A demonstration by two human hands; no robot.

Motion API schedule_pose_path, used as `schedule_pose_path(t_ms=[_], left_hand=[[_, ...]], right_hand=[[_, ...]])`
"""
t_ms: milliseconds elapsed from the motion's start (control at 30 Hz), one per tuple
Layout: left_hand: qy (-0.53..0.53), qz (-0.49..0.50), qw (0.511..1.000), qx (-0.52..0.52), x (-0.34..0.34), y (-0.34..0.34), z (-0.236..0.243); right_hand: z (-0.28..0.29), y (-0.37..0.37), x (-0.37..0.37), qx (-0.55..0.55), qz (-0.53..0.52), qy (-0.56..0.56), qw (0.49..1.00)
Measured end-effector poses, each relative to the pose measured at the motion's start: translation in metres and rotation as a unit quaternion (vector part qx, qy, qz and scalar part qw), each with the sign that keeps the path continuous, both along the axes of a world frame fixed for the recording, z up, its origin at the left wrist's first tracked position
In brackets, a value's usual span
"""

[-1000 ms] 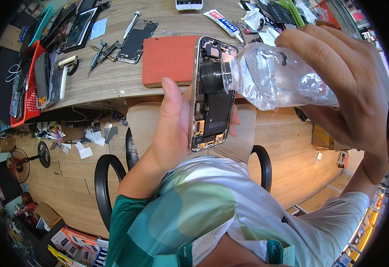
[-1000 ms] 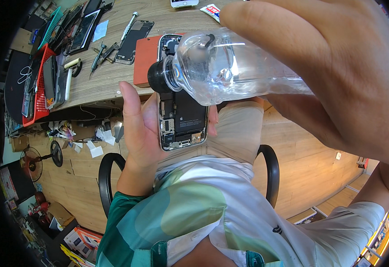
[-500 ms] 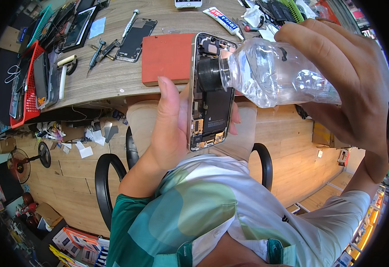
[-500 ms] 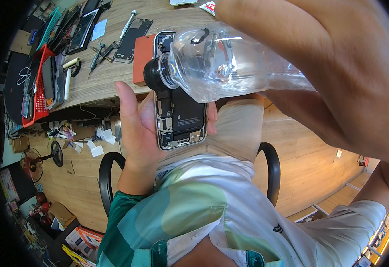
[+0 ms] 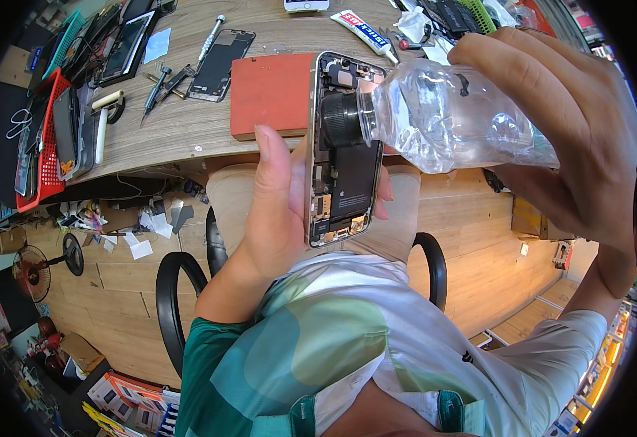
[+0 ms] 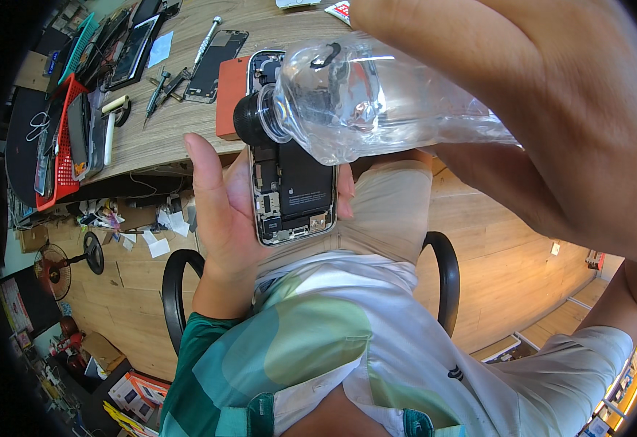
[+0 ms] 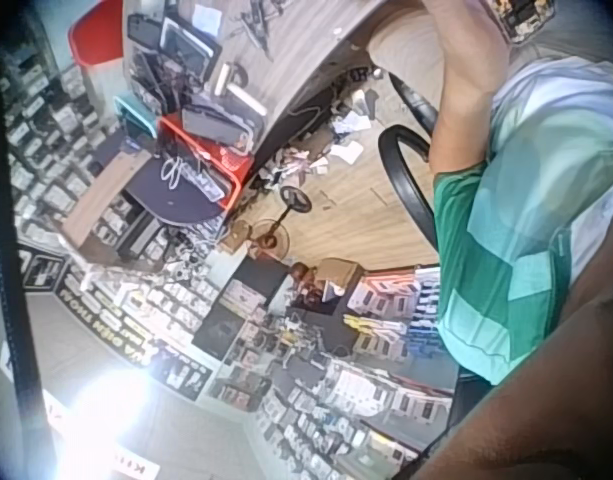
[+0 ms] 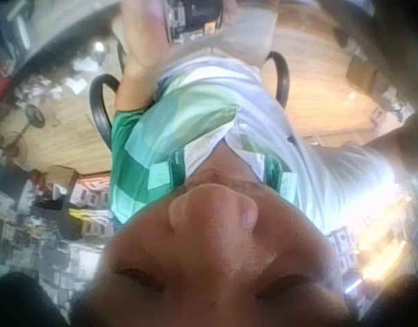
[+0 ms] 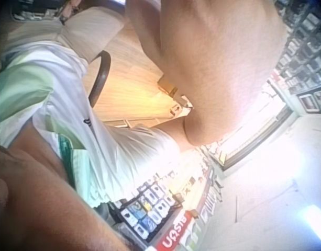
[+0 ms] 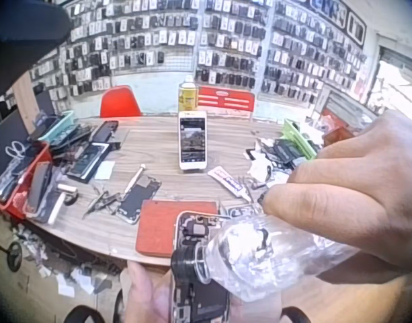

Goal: The person disassembles a smartphone, removes the battery, and uses a screwdriver and tweezers to adjust internal components. They also apply liquid from a bottle onto the device and continue manipulating parts with tools.

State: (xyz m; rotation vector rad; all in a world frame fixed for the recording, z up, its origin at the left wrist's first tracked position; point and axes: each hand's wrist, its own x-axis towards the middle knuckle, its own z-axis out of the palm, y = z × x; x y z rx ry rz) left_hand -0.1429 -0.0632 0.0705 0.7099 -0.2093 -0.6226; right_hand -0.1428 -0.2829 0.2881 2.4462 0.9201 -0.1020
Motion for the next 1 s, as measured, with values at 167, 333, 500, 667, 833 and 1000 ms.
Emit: schedule_pose_path(t_ms=[167,333,500,667,833,1000], left_hand=[[0.007,0.004,1.000,-0.008,0.000,0.000,-0.001],[0.015,0.005,1.000,-0.006,-0.001,0.001,0.002],[0.012,0.008,1.000,-0.019,0.000,0.001,0.000],[0.002,-0.005,1.000,-0.023,0.002,0.003,0.001],[-0.012,-0.012,1.000,-0.015,0.003,0.005,0.000],[-0.029,-0.019,0.999,0.001,0.004,0.005,0.001]], right_hand=[[0.000,-0.001,0.000,-0.005,0.003,-0.003,1.000],[0.002,-0.001,0.004,0.014,0.004,0.018,1.000],[0.000,0.000,0.004,0.022,0.008,0.014,1.000],[0.000,-0.003,0.001,0.016,0.012,-0.003,1.000],[0.001,-0.008,0.003,0.037,0.015,0.001,0.999],[0.003,-0.013,0.006,0.030,0.025,0.005,0.999]])
